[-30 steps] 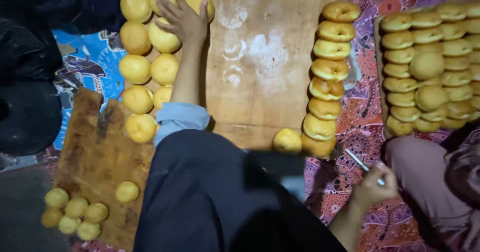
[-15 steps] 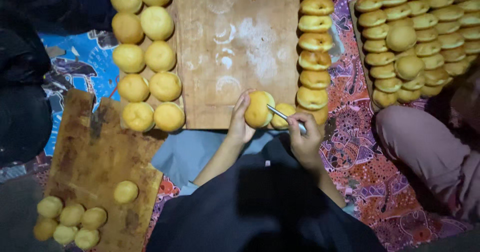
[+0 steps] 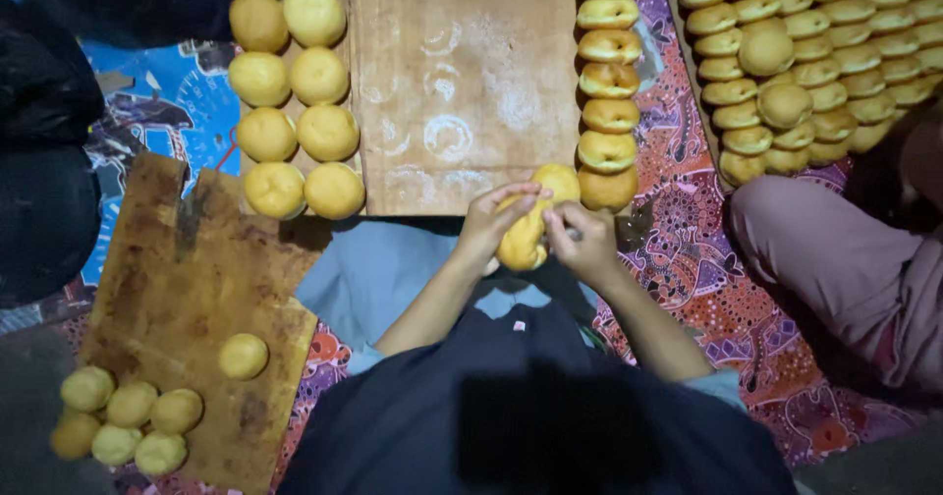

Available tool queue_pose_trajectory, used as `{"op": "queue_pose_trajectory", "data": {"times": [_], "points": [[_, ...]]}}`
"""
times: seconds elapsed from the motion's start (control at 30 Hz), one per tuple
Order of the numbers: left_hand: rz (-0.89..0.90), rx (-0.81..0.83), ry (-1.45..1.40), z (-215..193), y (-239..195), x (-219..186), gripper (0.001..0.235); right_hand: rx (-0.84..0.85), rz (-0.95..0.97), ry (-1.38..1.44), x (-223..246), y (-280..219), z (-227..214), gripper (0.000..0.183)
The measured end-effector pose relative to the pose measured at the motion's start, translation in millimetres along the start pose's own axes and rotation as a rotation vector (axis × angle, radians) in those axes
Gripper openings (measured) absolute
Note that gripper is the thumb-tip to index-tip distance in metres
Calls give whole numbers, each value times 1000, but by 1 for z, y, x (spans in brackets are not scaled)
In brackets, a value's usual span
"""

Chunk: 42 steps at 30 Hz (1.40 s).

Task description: The person sits on a patterned floor mat and uses a small knife to cut round buns in half. They pick up each bun from a wooden board, slice it, and place the halves onto a nearby tray. Another person is visible nearby, also handling buns.

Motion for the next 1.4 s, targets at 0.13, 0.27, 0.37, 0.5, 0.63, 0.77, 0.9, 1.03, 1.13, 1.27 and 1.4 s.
{"op": "queue_pose_trajectory", "data": {"times": [0.13,0.27,0.37,0.5,0.63,0.77,0.9,1.03,1.13,1.27,1.4], "points": [[66,-188,-214,-13,2,14,29,-273,-326,-410,13,-12,-1,22],[-35,-189,-124,-28,17,43,30,-206,-56,-185,-30,-31,18,20],[-84,-292,-153,-44,23,65,30,-104,19,-62,-55,-40,32,23],[8,-237,-157,-24,28,64,33,-162,-132,-382,-59,-37,27,24],[314,59,824,21,27,9,76,-133,147,-271,-83,-32,18,16],[369,301,1359,36,51,-9,82,-246,243,-189,-89,-47,-39,13],[304,388,1209,37,106,-14,70,-595,526,-102,-112,-85,-122,18],[332,372,1240,34,139,8,65,-769,619,-56,-132,-121,-159,23],[465,217,1219,15,129,10,72,-674,487,-159,-131,-127,-166,16],[403,-470,962,-91,51,-34,40,-689,427,-181,-133,-123,-167,29],[592,-1598,1447,-198,-80,-112,56,-710,417,85,-135,-105,-139,31]]}}
Point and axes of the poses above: each hand's wrist, its own y-axis towards the middle knuckle, its own z-axis out of the palm, x = y × z, the point moved 8 cm from there along y, towards the middle knuckle, and after that the axes turned 6 degrees about -z, right-handed, at the moved point
